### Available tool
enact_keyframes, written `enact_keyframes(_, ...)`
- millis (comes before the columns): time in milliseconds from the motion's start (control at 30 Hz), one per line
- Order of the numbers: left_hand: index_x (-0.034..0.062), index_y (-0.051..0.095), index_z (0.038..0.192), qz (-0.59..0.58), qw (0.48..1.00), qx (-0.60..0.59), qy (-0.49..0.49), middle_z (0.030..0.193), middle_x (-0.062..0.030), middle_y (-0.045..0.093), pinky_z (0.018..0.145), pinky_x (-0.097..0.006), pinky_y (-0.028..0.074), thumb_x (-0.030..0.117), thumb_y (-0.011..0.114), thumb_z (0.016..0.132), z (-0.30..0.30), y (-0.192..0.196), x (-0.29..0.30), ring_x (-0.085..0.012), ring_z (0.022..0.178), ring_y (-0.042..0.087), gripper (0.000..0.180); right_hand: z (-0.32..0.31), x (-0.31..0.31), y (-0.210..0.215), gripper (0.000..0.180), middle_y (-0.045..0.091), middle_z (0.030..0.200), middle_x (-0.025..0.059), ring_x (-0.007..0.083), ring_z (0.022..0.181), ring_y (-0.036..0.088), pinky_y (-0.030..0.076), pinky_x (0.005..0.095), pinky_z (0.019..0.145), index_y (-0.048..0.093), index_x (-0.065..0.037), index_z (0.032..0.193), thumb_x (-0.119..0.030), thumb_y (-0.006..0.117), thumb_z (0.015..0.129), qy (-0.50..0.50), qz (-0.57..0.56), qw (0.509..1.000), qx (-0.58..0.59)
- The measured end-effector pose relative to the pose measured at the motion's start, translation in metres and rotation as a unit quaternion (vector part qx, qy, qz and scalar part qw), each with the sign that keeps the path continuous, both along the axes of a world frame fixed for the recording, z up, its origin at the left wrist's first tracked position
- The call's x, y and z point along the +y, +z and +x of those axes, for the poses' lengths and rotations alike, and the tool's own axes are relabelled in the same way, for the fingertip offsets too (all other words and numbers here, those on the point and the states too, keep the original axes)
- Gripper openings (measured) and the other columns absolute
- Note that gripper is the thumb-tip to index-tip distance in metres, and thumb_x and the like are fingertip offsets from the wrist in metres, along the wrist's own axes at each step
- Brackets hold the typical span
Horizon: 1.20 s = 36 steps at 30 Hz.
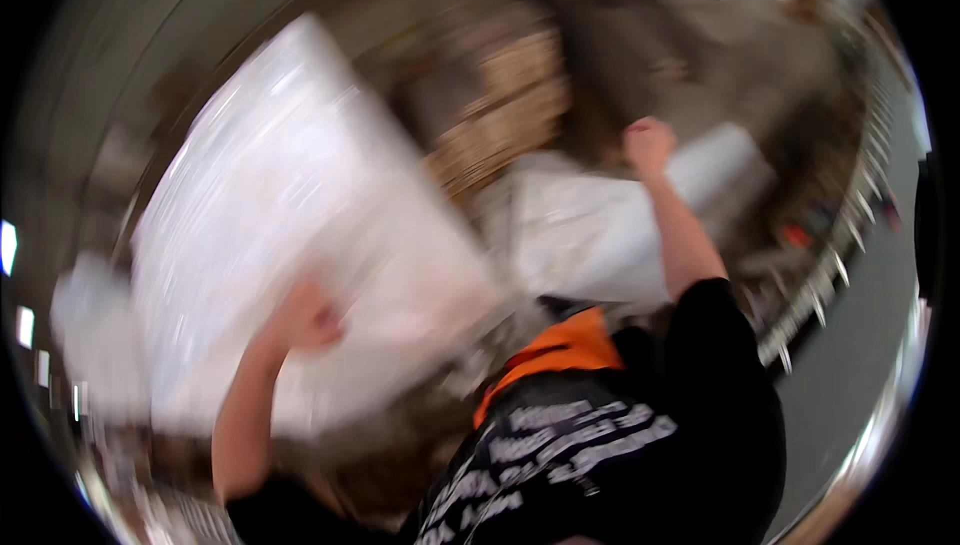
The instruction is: The person tapes cardboard boxes, moves large pieces of protective foam and furniture panels into position, and then wraps and tapes a large stack of foam pieces.
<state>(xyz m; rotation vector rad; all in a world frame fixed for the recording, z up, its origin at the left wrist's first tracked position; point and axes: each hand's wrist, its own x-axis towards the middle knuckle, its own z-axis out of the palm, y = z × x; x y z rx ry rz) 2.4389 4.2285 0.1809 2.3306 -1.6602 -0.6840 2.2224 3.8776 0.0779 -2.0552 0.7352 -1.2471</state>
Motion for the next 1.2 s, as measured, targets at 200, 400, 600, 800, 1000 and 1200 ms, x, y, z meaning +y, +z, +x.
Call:
enact_keyframes(200, 0.003, 0.061, 0.105, 0.037, 0.963, -0.261, -0.052, 0.073, -0.0102, 0.067, 0.062, -0.041, 0.049, 0.03, 0.06, 0.089, 0.037, -0.028, 0.07, -0.0266, 0.065, 0.062, 0.031, -0.217, -0.044, -0.209, 0.055, 0.056, 0.123, 0.0201, 0.0369, 0.116, 0.051, 0.044, 0.0428, 0.098, 0.057, -0.007, 0.121, -0.031, 0.067, 0.072, -0.23, 0.2, 0.906, 0.293)
enact_keyframes(400, 0.0083, 0.06, 0.118, -0.067, 0.984, -0.057, 0.156, 0.08, -0.0122, 0.069, 0.07, -0.039, 0.05, 0.027, 0.059, 0.09, 0.023, -0.002, 0.028, -0.0281, 0.07, 0.064, 0.034, -0.421, 0.042, -0.275, 0.053, 0.053, 0.121, 0.0212, 0.0376, 0.115, 0.049, 0.042, 0.0442, 0.099, 0.057, -0.003, 0.117, -0.028, 0.067, 0.07, -0.559, 0.207, 0.762, 0.254)
enact_keyframes(600, 0.0064, 0.07, 0.101, 0.009, 0.977, -0.192, 0.09, 0.081, -0.0116, 0.07, 0.077, -0.035, 0.05, 0.037, 0.063, 0.088, -0.007, -0.006, 0.045, -0.0274, 0.076, 0.065, 0.035, -0.387, 0.047, -0.121, 0.047, 0.055, 0.114, 0.0195, 0.0349, 0.111, 0.051, 0.042, 0.0416, 0.098, 0.058, -0.003, 0.113, -0.025, 0.065, 0.072, -0.563, 0.231, 0.775, 0.168)
enact_keyframes(800, 0.005, 0.072, 0.101, 0.142, 0.942, -0.128, 0.276, 0.077, -0.0116, 0.07, 0.079, -0.039, 0.05, 0.046, 0.063, 0.084, -0.07, -0.019, 0.004, -0.0279, 0.076, 0.067, 0.045, -0.295, -0.078, -0.126, 0.044, 0.048, 0.124, 0.0192, 0.0352, 0.113, 0.05, 0.045, 0.0415, 0.096, 0.059, -0.007, 0.112, -0.018, 0.069, 0.07, -0.379, 0.171, 0.897, 0.151)
enact_keyframes(1000, 0.0047, 0.069, 0.108, 0.241, 0.792, -0.371, 0.421, 0.099, -0.0161, 0.07, 0.083, -0.043, 0.05, 0.049, 0.062, 0.085, -0.194, 0.003, -0.072, -0.0318, 0.089, 0.066, 0.051, -0.288, -0.171, -0.172, 0.039, 0.05, 0.122, 0.0167, 0.0343, 0.111, 0.052, 0.046, 0.0412, 0.094, 0.061, -0.007, 0.11, -0.016, 0.067, 0.071, -0.244, 0.143, 0.94, 0.192)
enact_keyframes(1200, -0.0008, 0.069, 0.104, -0.194, 0.896, -0.219, 0.333, 0.097, -0.0162, 0.07, 0.078, -0.035, 0.053, 0.028, 0.075, 0.081, -0.232, 0.005, -0.295, -0.0251, 0.087, 0.068, 0.037, -0.375, -0.249, -0.226, 0.032, 0.053, 0.119, 0.0147, 0.0333, 0.111, 0.051, 0.047, 0.0413, 0.092, 0.062, -0.007, 0.104, -0.013, 0.065, 0.072, -0.337, 0.157, 0.905, 0.208)
